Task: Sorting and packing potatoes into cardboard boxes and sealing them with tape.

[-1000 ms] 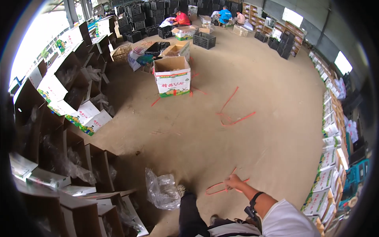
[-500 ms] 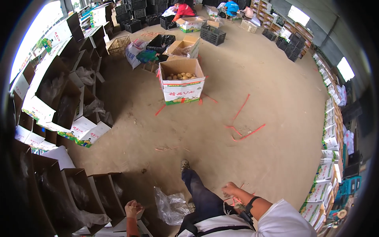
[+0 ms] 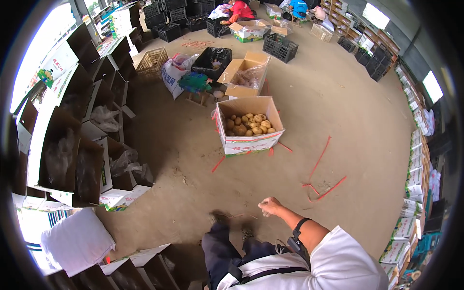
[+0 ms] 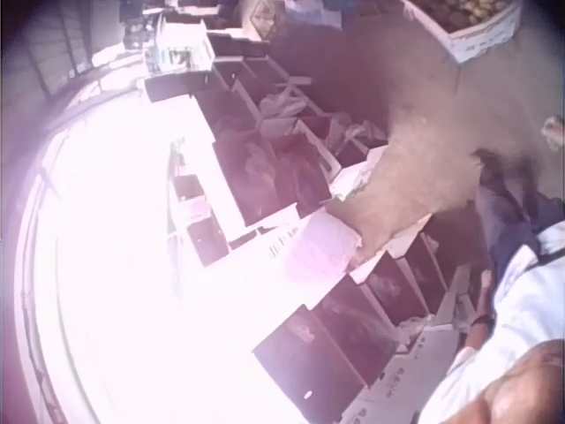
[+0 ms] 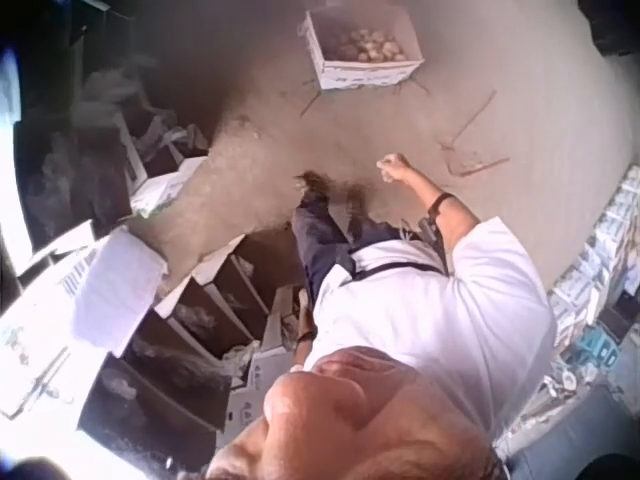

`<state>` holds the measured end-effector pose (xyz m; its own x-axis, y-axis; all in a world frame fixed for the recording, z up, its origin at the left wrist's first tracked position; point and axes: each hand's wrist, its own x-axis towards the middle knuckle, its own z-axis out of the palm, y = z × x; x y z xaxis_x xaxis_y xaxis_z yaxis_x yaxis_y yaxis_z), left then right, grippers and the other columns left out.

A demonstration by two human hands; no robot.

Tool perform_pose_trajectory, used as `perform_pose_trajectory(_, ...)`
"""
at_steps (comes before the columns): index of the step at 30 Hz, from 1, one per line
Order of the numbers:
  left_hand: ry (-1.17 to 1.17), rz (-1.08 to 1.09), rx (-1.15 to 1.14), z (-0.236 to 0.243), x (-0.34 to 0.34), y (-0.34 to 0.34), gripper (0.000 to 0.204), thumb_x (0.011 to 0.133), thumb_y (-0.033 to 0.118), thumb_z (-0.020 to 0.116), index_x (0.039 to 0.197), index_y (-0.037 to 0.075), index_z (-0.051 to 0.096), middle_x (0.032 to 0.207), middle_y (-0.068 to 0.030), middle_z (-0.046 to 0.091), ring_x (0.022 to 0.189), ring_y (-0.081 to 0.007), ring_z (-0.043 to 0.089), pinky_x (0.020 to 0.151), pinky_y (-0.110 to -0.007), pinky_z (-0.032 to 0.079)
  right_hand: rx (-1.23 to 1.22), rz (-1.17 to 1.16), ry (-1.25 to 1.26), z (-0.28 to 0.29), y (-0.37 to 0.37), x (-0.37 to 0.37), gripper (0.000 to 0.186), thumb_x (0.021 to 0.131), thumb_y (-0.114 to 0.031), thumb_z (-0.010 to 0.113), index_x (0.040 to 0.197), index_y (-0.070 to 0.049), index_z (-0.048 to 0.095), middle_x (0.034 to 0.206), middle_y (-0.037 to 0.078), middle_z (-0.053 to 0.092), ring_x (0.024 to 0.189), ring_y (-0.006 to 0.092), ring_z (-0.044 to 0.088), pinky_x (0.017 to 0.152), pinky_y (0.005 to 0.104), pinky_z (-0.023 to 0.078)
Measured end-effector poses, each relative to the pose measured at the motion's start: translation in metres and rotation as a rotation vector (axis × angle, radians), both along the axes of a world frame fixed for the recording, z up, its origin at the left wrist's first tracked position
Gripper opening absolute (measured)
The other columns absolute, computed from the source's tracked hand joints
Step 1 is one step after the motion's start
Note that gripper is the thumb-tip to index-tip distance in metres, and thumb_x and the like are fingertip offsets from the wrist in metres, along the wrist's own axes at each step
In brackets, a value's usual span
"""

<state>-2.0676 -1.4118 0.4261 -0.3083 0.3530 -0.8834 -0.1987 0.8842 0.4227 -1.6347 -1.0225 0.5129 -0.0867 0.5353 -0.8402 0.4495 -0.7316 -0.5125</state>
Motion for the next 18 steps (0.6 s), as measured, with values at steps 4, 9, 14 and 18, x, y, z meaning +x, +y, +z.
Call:
perform_pose_trajectory(4,0.033,-0.1,0.015,-0.019,-0.054,0.077,0.024,0.088,0.022,0.064,0.086,-0.001,0.067,0.076,-0.0116,0.067,0.062,-0.0234,0.065,0.05,-0.041,0.055,0.003,0.004,-0.041,-0.008,0.092,-0.046,0.043,0.093,-0.029,0.065,0.119,0.004,0.059,0.09,0.015,0.069,0.071,0.0225,0.069,0.061,0.0333,0.06)
perform_pose_trajectory(9,0.072,-0.223,0.07,-0.033,-0.119,0.2,0.025,0.088,0.023,0.065,0.091,-0.002,0.067,0.078,-0.012,0.068,0.063,-0.024,0.066,0.051,-0.041,0.056,-0.081,-0.008,-0.078,-0.003,0.165,-0.096,0.046,0.093,-0.03,0.066,0.121,0.005,0.057,0.092,0.017,0.069,0.07,0.0236,0.07,0.06,0.0345,0.06)
perform_pose_trajectory(14,-0.031,0.119,0.091,0.04,-0.23,0.469,0.021,0.089,0.012,0.054,0.102,-0.002,0.062,0.077,-0.0151,0.064,0.056,-0.0272,0.064,0.047,-0.036,0.053,-0.062,-0.111,-0.076,0.01,0.264,-0.131,0.047,0.093,-0.032,0.065,0.123,0.004,0.057,0.093,0.017,0.07,0.074,0.0238,0.07,0.063,0.0339,0.06)
perform_pose_trajectory(18,-0.065,0.12,0.173,0.055,-0.32,0.607,0.021,0.091,0.016,0.06,0.106,0.001,0.061,0.08,-0.0151,0.065,0.058,-0.0259,0.065,0.047,-0.034,0.053,-0.076,-0.163,0.011,0.005,0.341,-0.172,0.048,0.094,-0.033,0.065,0.124,0.003,0.057,0.094,0.016,0.07,0.075,0.0231,0.07,0.063,0.0334,0.058)
